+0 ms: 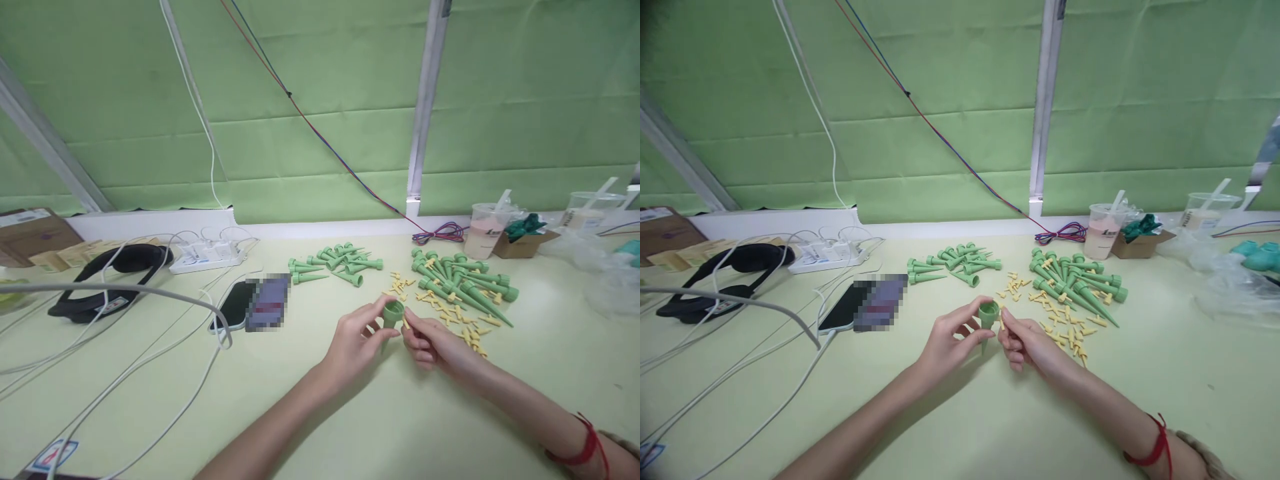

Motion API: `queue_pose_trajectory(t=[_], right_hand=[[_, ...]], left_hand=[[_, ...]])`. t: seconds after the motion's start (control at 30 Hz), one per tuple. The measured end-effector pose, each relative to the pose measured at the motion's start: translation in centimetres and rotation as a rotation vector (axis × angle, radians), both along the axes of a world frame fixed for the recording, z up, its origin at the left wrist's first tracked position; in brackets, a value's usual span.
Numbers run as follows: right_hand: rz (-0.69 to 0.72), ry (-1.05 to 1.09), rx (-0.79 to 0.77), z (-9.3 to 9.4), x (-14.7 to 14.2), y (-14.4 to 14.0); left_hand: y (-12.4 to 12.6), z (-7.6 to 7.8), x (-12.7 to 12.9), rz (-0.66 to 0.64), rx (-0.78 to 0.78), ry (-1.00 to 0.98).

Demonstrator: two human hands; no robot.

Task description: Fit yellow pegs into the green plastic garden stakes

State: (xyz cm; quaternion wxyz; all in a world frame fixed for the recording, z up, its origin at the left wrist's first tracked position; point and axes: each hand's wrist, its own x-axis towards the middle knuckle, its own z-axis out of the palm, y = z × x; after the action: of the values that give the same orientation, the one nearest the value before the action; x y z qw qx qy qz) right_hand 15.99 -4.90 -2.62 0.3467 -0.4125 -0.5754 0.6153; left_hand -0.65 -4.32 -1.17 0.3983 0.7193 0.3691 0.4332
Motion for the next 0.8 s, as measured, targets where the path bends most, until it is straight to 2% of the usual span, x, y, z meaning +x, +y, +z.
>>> queue_pose_trajectory(t=[0.07, 0.17, 0.27, 0.37, 0.43, 0.53, 0.6, 0.7, 0.8], right_hand=[[-0.063, -0.159, 0.186, 0.1, 0.3, 0.2], [-0.163, -0.449, 0.576, 0.1, 1.1, 0.6], [-0.135, -0.622, 0.817, -0.1, 1.9, 1.1], [-0.116, -0.71, 0.994, -0.3, 2.1, 1.2], [-0.109, -0.704, 1.035, -0.4, 2.0, 0.9], [-0.101, -0.629, 0.964, -0.4, 1.5, 0.3], [-0.104, -0.601, 0.915, -0.4, 1.3, 0.0], [-0.098, -0.639, 0.944, -0.1, 1.5, 0.3], [-0.106, -0.76, 1.147, 0.3, 2.2, 1.0]], left_hand=[[0.3, 0.1, 0.1, -0.002, -0.192, -0.103], [0.7, 0.1, 0.3, -0.045, -0.404, -0.224], [0.9, 0.0, 0.4, -0.088, -0.453, -0.212], [0.8, -0.2, 0.4, -0.067, -0.4, -0.145], [0.7, -0.5, 0.3, -0.035, -0.296, -0.086], [0.6, -0.7, 0.2, 0.002, -0.122, -0.004], [0.5, -0.7, 0.2, 0.01, -0.092, 0.008], [0.3, -0.5, 0.5, -0.034, -0.246, -0.077], [0.3, -0.2, 0.8, -0.115, -0.433, -0.155]])
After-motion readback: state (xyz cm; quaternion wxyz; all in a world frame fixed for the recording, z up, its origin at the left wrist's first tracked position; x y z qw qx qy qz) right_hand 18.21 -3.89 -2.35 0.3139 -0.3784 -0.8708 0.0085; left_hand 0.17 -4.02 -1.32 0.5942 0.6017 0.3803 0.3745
